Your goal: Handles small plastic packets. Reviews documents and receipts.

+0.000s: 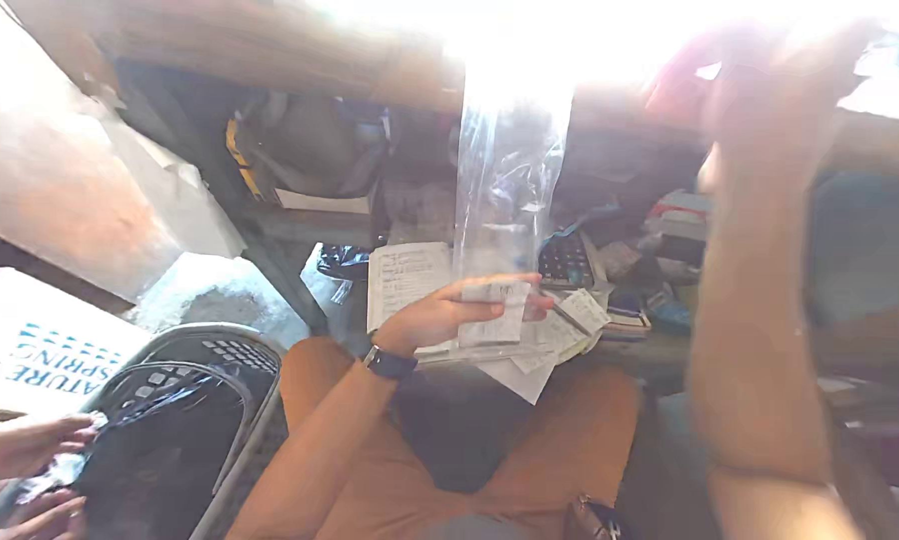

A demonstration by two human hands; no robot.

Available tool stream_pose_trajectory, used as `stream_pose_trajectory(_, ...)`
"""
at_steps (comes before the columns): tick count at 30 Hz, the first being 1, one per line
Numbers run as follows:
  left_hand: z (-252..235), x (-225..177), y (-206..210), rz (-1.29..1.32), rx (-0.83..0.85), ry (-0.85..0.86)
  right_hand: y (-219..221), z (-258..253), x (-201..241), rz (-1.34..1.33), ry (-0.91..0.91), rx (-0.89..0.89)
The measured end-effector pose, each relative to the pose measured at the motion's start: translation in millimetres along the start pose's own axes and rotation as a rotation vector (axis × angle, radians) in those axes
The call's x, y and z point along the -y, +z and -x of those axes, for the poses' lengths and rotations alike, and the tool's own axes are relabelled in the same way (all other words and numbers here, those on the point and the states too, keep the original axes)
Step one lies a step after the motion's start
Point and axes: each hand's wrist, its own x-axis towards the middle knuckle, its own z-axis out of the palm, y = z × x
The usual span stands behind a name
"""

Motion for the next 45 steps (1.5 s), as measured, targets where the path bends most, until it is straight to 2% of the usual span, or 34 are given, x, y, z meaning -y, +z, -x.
stream_pose_trajectory(2,-4.5,2.5,-3.4,0.009,-0.009,-0.005,22.6,52.4,-44.9,-0.339,0.213,0.424)
stream_pose_trajectory(4,-4.3,0.3,1.4,-0.103,-0.142,-0.066,53.3,88.5,-60.8,-0.468,0.409,0.769)
stream_pose_trajectory(6,-1.7,1.6,7.0,-0.219,-0.209,-0.130,70.5,95.8,-62.0,-0.641,0.427,0.896)
stream_pose_trajectory(8,2.1,5.6,7.8,-0.266,-0.199,-0.180,70.4,78.2,-62.0,-0.804,0.389,0.890)
stream_pose_trajectory(10,6.2,11.1,2.5,-0.351,-0.118,-0.227,59.2,55.7,-56.2,-0.997,0.419,0.849)
stream_pose_trajectory(12,11.4,25.2,-4.5,-0.396,0.040,-0.251,45.3,40.8,-45.4,-1.158,0.483,0.756)
stream_pose_trajectory(14,13.9,33.0,-9.7,-0.348,0.150,-0.224,41.3,39.5,-32.4,-1.153,0.470,0.657)
stream_pose_trajectory(16,2.1,23.7,-12.1,-0.306,0.210,-0.128,45.5,43.4,-20.4,-1.106,0.434,0.618)
stream_pose_trajectory(17,-7.8,13.9,-6.9,-0.296,0.172,-0.052,48.6,45.3,-15.6,-1.095,0.432,0.621)
stream_pose_trajectory(19,-26.2,-9.3,9.5,-0.374,-0.005,0.074,51.8,47.0,-8.2,-1.044,0.425,0.592)
stream_pose_trajectory(21,-38.0,-31.5,15.4,-0.565,-0.101,0.161,42.2,45.4,-8.1,-0.878,0.273,0.516)
stream_pose_trajectory(24,-45.6,-61.9,9.9,-0.997,-0.176,0.262,15.5,48.5,-12.9,-0.475,-0.038,0.468)
stream_pose_trajectory(26,-49.8,-91.1,11.4,-1.282,-0.157,0.238,0.3,59.3,-13.8,-0.174,-0.211,0.376)
stream_pose_trajectory(28,-54.5,-117.1,19.5,-1.486,-0.098,0.216,-10.6,76.6,-16.6,0.073,-0.308,0.271)
stream_pose_trajectory(30,-58.3,-136.4,28.4,-1.608,-0.039,0.195,-12.9,91.4,-26.1,0.135,-0.373,0.165)
stream_pose_trajectory(32,-60.7,-152.2,35.6,-1.649,-0.003,0.162,-20.0,105.7,-36.9,0.050,-0.355,0.150)
stream_pose_trajectory(34,-63.2,-164.1,46.7,-1.567,0.057,0.156,-39.3,117.0,-46.1,-0.133,-0.303,0.178)
stream_pose_trajectory(37,-70.5,-170.4,79.7,-1.263,0.205,0.219,-70.2,112.2,-69.8,-0.396,-0.400,0.212)
stream_pose_trajectory(39,-87.5,-164.0,100.1,-1.076,0.276,0.265,-66.2,103.3,-88.9,-0.537,-0.397,0.173)
stream_pose_trajectory(41,-114.0,-154.1,111.8,-1.001,0.248,0.284,-29.8,100.2,-109.1,-0.712,-0.300,0.066)
stream_pose_trajectory(42,-125.6,-151.7,114.9,-0.983,0.183,0.264,1.4,103.4,-106.5,-0.927,-0.187,-0.029)
stream_pose_trajectory(43,-134.3,-149.6,114.9,-0.965,0.094,0.256,34.2,105.3,-93.4,-1.198,-0.054,-0.139)
stream_pose_trajectory(45,-145.8,-144.9,108.7,-1.063,-0.129,0.284,81.1,103.9,-53.0,-1.387,0.221,-0.364)
